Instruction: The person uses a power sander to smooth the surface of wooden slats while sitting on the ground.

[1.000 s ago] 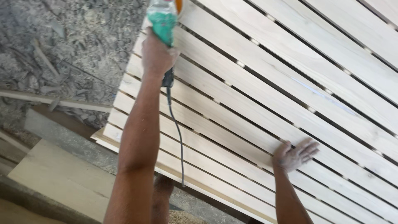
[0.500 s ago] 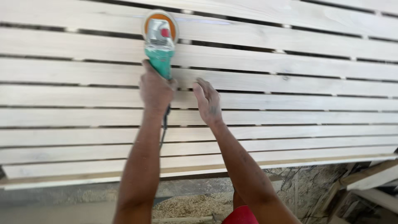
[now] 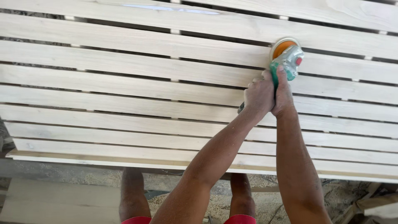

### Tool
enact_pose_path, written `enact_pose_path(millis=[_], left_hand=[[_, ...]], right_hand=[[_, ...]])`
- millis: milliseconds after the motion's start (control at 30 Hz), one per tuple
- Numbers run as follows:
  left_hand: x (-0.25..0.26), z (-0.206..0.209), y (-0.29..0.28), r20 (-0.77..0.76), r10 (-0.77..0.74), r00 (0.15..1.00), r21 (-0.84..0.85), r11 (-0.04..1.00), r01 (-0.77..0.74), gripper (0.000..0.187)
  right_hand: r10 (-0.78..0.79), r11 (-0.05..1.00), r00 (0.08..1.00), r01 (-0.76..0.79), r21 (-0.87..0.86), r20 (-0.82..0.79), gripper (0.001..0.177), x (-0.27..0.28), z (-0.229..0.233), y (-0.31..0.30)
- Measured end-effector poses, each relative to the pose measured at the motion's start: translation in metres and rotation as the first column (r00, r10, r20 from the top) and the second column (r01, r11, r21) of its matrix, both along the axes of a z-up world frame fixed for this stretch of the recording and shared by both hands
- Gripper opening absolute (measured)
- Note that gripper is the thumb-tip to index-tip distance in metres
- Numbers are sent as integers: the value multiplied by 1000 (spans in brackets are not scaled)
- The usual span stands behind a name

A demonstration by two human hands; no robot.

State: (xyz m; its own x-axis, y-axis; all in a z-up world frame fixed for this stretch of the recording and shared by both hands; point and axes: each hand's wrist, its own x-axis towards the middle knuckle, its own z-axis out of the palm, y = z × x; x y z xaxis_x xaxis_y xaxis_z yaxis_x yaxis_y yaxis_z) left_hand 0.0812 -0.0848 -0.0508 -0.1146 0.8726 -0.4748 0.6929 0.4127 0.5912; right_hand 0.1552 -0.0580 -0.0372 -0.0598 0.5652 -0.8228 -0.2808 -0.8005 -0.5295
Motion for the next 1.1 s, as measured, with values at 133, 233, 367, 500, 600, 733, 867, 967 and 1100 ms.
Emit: enact_pose_path(millis=[133,233,367,500,600,733,867,967,1100], left_hand=[[-96,12,-24,44,150,988,47,987,-152,44],[-193,26,-41,29,275,961,20,961,-275,52],[-321,42,-75,26,421,907,54,905,-421,53],[-449,50,-104,48,530,847,29,846,-532,50],[-545,51,-122,58,614,787,76,783,-617,52],[-668,42,-144,-37,682,731,125,729,-673,58],[-747,43,-194,55,790,611,236,584,-777,47],[-751,57,-229,15,756,654,205,638,-743,61],[-694,67,-239,-56,701,711,152,710,-688,56]], right_hand=[[150,987,987,-146,65,-54,78,-87,-12,-10],[267,963,964,-268,44,9,86,-185,-6,-23],[425,903,900,-429,20,93,94,-324,8,-40],[592,797,795,-602,46,132,95,-464,18,-56],[654,746,743,-665,45,140,94,-569,28,-66],[742,659,663,-749,73,103,89,-699,27,-83],[812,555,583,-785,274,23,93,-792,10,-132],[812,545,577,-801,247,82,89,-796,8,-165],[783,592,612,-788,170,108,81,-728,22,-181]])
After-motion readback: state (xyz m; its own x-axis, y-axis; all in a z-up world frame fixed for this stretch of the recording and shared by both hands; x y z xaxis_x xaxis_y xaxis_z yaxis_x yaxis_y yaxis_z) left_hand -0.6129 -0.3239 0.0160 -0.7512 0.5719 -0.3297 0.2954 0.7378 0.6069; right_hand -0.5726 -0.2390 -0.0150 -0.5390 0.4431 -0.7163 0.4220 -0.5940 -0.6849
